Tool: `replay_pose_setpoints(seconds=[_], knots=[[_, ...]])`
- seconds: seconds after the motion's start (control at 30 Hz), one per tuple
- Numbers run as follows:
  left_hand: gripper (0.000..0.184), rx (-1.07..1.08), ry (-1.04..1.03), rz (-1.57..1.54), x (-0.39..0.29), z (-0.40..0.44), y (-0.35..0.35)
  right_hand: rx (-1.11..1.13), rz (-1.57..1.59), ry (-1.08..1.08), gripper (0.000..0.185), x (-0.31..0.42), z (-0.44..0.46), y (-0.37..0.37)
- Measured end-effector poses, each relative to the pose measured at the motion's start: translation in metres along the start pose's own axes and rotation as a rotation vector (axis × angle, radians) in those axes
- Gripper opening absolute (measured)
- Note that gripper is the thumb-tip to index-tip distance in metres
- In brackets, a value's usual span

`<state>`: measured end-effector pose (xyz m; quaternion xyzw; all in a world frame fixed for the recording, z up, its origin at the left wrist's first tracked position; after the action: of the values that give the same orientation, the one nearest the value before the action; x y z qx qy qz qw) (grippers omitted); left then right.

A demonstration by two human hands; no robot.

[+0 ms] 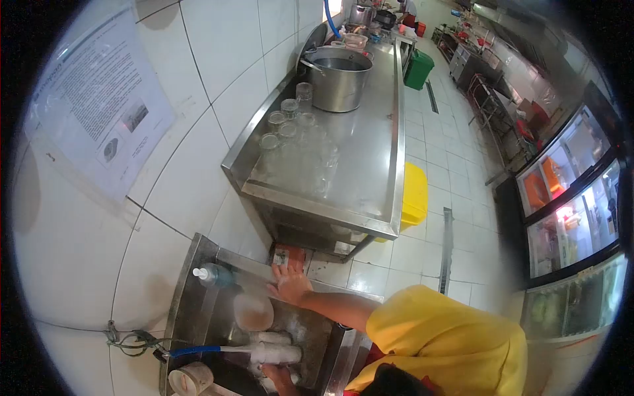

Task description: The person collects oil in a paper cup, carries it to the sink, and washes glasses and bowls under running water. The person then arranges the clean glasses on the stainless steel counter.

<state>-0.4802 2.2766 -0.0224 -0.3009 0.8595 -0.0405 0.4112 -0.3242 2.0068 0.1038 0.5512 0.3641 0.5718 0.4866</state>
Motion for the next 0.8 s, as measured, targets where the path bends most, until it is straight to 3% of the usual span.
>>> replay_pose_setpoints(seconds=[0.13,0.23,0.4,0.5,0.73,0.8], knots=[[0.036,0.094,-0.049,-0.046,0.030,0.030,0.036,0.055,0.077,-0.026,0.063,0.000,0.000,0.000],[0.032,-0.183,0.076,0.255,0.031,0.024,0.040,0.000,0.043,0.003,0.065,0.000,0.000,-0.001],[0.028,0.203,0.037,0.299,0.021,0.015,0.013,0.025,0.090,-0.024,0.067,-0.001,-0.001,-0.005],[0.034,0.360,0.013,0.286,0.077,0.092,0.082,0.052,0.143,-0.035,0.067,-0.002,0.001,-0.007],[0.034,0.279,0.071,0.480,0.037,0.052,0.019,0.045,0.086,-0.024,0.065,-0.003,0.002,0.000],[0.034,0.277,0.076,0.518,0.030,0.052,0.013,0.061,0.199,-0.053,0.064,-0.003,0.003,-0.010]])
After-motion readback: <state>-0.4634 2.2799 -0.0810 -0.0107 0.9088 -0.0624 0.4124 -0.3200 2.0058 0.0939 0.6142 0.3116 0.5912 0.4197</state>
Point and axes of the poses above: each hand's wrist, its own z-axis towards the middle knuckle, its own y-axis out of the back of the hand, x = y × z, the point moved 3 cm from there along z, towards the middle knuckle, and after that the axes turned 7 degrees about z, right-handed, at the moved point
